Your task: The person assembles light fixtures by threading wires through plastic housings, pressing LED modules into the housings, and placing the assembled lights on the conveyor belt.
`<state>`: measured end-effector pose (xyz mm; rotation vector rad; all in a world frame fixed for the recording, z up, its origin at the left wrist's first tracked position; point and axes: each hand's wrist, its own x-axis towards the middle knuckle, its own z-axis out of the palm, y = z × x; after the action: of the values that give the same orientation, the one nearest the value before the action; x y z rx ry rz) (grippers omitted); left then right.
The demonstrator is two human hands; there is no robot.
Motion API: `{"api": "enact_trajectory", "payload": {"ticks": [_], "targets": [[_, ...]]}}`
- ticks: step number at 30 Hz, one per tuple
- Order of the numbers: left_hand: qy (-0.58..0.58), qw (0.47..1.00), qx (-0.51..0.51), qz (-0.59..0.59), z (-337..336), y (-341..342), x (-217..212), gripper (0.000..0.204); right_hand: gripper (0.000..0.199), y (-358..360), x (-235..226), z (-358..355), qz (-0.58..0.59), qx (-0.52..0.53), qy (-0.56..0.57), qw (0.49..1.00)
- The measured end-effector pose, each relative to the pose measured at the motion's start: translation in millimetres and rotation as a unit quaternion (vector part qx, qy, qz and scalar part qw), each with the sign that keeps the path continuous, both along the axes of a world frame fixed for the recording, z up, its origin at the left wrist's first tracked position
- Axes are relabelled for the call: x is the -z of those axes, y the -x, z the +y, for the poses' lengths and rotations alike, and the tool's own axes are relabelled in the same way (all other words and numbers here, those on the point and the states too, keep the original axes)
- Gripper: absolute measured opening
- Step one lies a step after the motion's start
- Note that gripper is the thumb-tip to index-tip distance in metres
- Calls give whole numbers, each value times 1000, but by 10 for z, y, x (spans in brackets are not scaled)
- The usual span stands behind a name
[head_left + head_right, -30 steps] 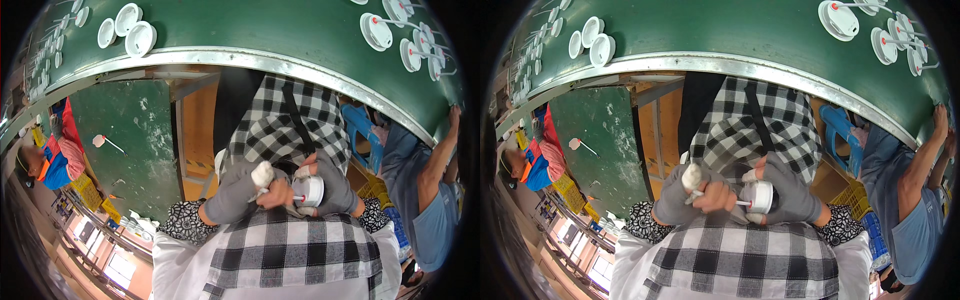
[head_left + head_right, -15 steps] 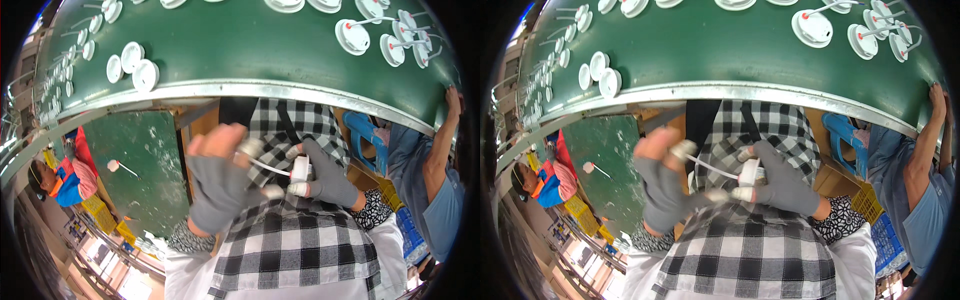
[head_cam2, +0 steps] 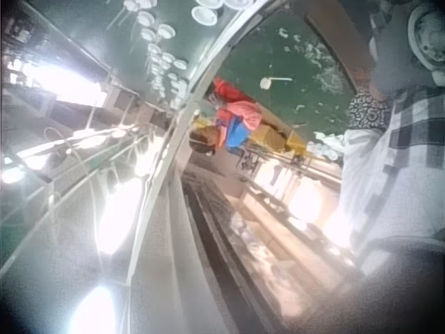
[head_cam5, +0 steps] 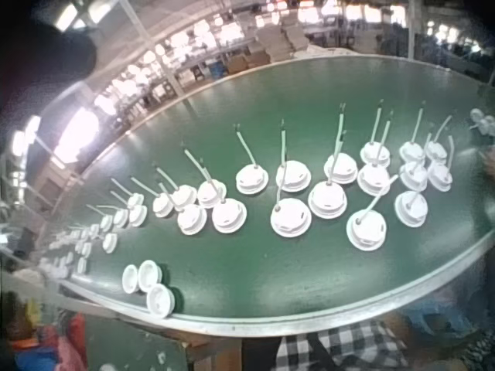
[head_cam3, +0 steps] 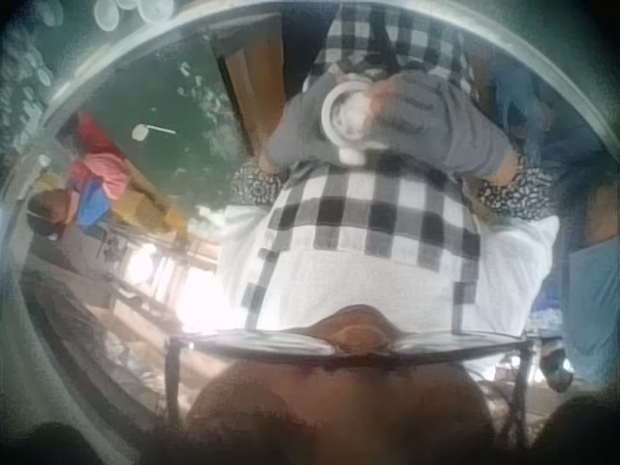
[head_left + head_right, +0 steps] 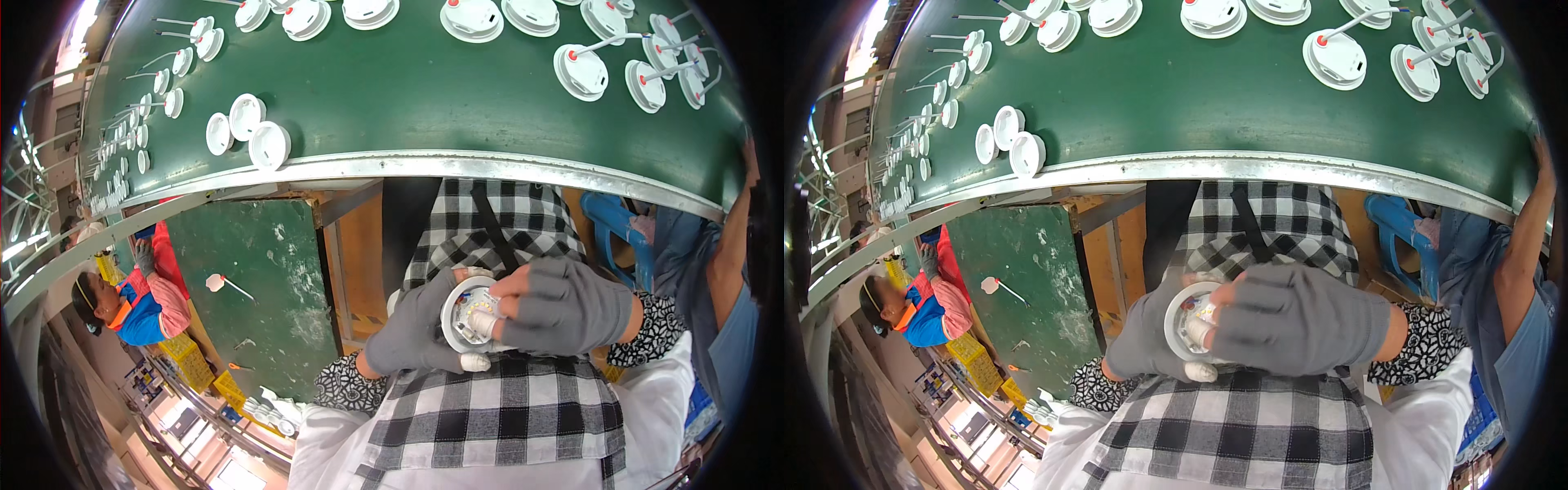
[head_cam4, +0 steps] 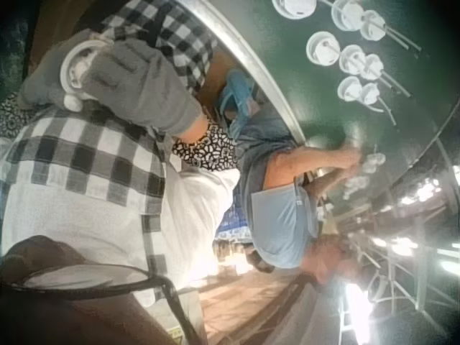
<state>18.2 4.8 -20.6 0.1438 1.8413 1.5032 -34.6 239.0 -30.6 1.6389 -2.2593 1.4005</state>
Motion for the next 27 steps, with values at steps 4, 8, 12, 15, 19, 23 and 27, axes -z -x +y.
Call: {"api": "enact_trajectory", "payload": {"ticks": [4, 8, 12, 15, 19, 23, 27], "targets": [[-6, 1000, -5, 6, -21, 50, -37, 95, 28, 15, -72, -60, 53, -99, -36, 993], [-17, 999, -31, -14, -19, -10, -61, 94, 28, -25, -74, -92, 51, -59, 17, 997], [-36, 997, -54, -34, 11, -35, -7, 94, 27, 7, -88, -112, 60, -106, 9, 993], [-6, 1000, -23, 3, 23, -4, -41, 97, 26, -14, -76, -115, 43, -70, 6, 997], [7, 999, -40, 3, -21, -92, 31, 105, 26, -1, 22, -123, 15, -56, 13, 998], [42, 998, -23, 29, 43, -76, 32, 101, 25, 103, 139, -129, 21, -93, 16, 995], [-101, 985, -126, -61, 85, -65, -64, 70, 44, 174, 185, -178, 105, 19, 0, 994]]}}
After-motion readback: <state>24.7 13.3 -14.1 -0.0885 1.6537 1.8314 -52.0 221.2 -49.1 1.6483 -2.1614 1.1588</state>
